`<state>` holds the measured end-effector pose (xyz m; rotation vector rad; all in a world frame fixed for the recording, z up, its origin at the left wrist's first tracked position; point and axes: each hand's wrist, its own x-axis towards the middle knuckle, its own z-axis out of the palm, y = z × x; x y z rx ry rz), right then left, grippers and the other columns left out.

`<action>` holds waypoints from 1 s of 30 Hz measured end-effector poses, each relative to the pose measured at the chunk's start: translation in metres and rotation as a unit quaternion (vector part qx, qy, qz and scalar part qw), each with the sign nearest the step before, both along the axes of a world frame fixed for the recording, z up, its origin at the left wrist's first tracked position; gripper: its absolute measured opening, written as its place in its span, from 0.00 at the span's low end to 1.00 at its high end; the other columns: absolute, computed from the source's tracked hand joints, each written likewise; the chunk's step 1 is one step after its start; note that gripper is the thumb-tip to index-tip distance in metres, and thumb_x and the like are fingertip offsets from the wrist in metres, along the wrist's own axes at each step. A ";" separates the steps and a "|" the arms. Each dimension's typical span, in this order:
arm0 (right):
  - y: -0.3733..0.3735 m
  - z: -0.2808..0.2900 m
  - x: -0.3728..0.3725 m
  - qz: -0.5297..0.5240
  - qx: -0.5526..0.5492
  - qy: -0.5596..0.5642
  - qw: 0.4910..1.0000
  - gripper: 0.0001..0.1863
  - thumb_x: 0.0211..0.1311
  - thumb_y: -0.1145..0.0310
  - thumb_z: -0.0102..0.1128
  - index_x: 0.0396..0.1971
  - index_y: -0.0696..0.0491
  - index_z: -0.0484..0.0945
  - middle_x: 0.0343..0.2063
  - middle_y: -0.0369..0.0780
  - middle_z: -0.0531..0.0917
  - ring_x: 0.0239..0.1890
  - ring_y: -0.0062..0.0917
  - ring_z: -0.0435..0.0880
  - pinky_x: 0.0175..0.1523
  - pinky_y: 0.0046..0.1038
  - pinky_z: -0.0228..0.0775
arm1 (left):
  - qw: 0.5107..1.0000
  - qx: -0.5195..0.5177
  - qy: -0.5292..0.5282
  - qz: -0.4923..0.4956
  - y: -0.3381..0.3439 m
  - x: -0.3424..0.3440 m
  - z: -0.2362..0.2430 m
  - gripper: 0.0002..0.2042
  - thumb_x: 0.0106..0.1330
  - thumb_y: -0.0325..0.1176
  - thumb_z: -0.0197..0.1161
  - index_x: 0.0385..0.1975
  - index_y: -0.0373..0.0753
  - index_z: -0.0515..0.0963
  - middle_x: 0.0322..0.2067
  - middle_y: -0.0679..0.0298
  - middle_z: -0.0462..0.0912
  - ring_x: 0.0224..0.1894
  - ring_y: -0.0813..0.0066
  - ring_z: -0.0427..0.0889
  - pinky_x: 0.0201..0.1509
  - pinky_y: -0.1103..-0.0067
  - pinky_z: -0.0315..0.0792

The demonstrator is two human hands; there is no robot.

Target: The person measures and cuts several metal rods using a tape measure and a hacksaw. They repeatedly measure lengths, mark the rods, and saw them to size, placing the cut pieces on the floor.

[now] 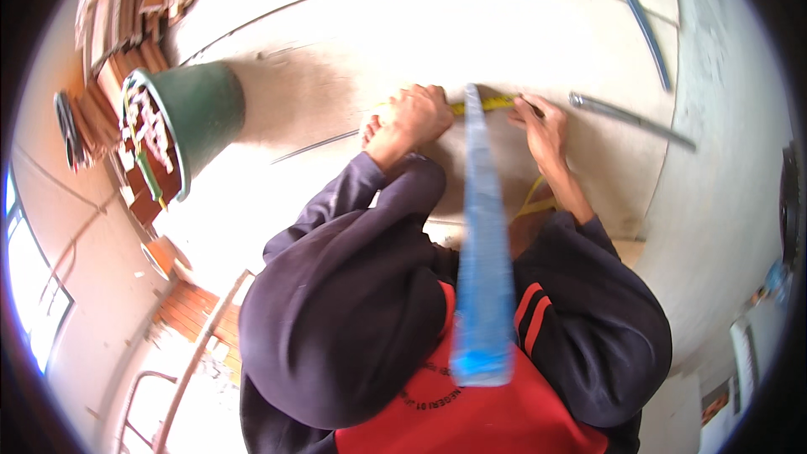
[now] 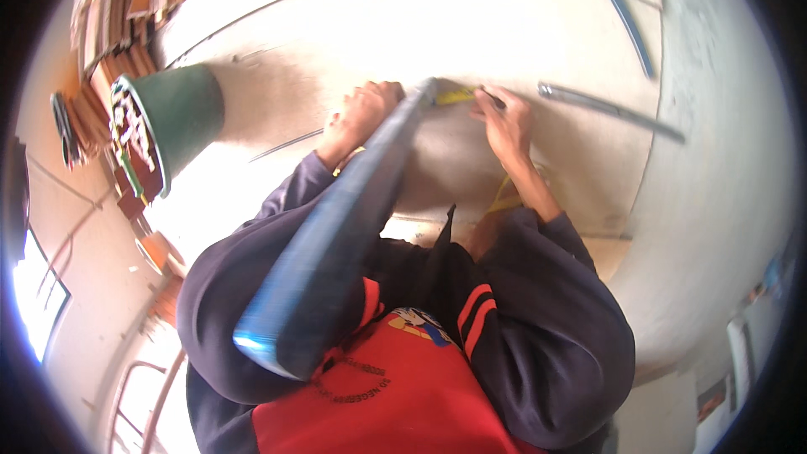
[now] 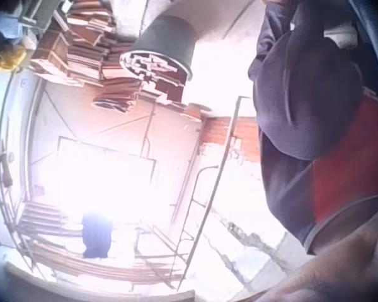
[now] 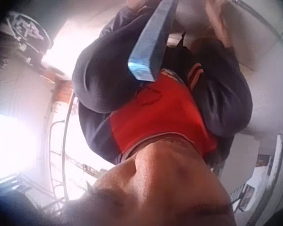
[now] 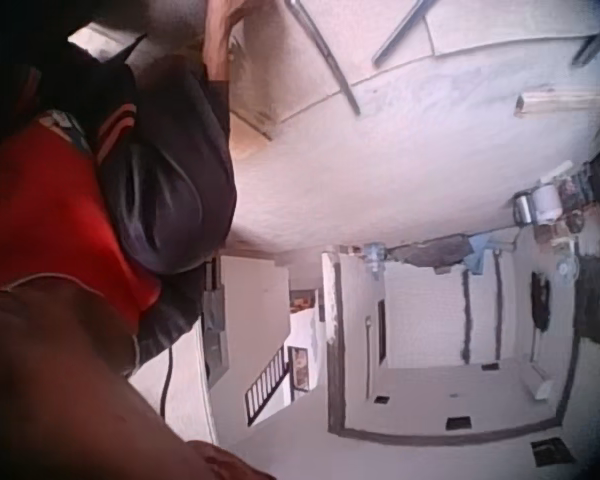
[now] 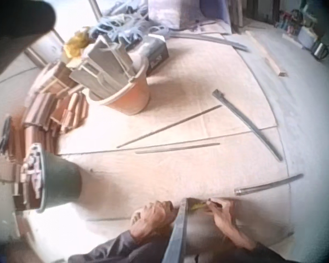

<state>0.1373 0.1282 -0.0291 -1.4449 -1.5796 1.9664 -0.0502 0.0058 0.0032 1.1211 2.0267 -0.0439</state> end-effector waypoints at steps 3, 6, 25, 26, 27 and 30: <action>0.006 -0.005 0.004 -0.006 -0.019 -0.024 1.000 0.20 0.61 0.66 0.59 0.44 0.69 0.75 0.33 0.46 0.80 0.32 0.27 0.82 0.37 0.26 0.80 | 0.995 -0.066 -0.014 0.068 0.019 0.001 0.015 0.17 0.58 0.35 0.48 0.40 0.31 0.78 0.39 0.43 0.79 0.44 0.49 0.80 0.49 0.59 0.72; 0.005 0.011 -0.007 0.045 -0.012 -0.080 0.996 0.19 0.61 0.67 0.58 0.44 0.68 0.75 0.33 0.47 0.81 0.32 0.27 0.83 0.38 0.26 0.80 | 0.995 -0.060 -0.023 0.072 0.012 -0.004 0.027 0.16 0.57 0.37 0.50 0.33 0.32 0.81 0.35 0.43 0.81 0.41 0.46 0.81 0.48 0.60 0.74; 0.027 0.003 0.002 0.147 0.042 -0.175 0.973 0.19 0.63 0.61 0.57 0.41 0.64 0.79 0.26 0.37 0.82 0.28 0.16 0.76 0.35 0.19 0.69 | 0.996 -0.030 -0.051 0.065 0.011 0.001 0.021 0.14 0.61 0.34 0.48 0.37 0.35 0.77 0.39 0.52 0.79 0.45 0.57 0.78 0.47 0.67 0.70; 0.027 0.003 0.003 0.148 0.042 -0.177 0.972 0.19 0.63 0.61 0.57 0.41 0.64 0.79 0.26 0.37 0.82 0.28 0.17 0.77 0.35 0.20 0.70 | 0.996 -0.032 -0.053 0.064 0.011 0.001 0.022 0.13 0.61 0.34 0.48 0.37 0.35 0.77 0.39 0.52 0.79 0.45 0.57 0.78 0.47 0.67 0.70; 0.028 0.001 0.004 0.151 0.042 -0.178 0.971 0.19 0.63 0.61 0.57 0.41 0.64 0.79 0.26 0.37 0.82 0.28 0.17 0.77 0.35 0.20 0.70 | 0.997 -0.031 -0.047 0.053 0.011 0.001 0.020 0.14 0.61 0.35 0.49 0.39 0.36 0.78 0.40 0.54 0.79 0.45 0.58 0.78 0.45 0.65 0.72; 0.030 -0.004 0.007 0.159 0.044 -0.179 0.970 0.18 0.63 0.61 0.57 0.41 0.64 0.79 0.27 0.38 0.82 0.28 0.18 0.78 0.35 0.21 0.71 | 0.998 -0.033 -0.037 0.032 0.011 0.001 0.018 0.14 0.61 0.36 0.50 0.42 0.38 0.78 0.42 0.57 0.79 0.45 0.59 0.80 0.40 0.62 0.75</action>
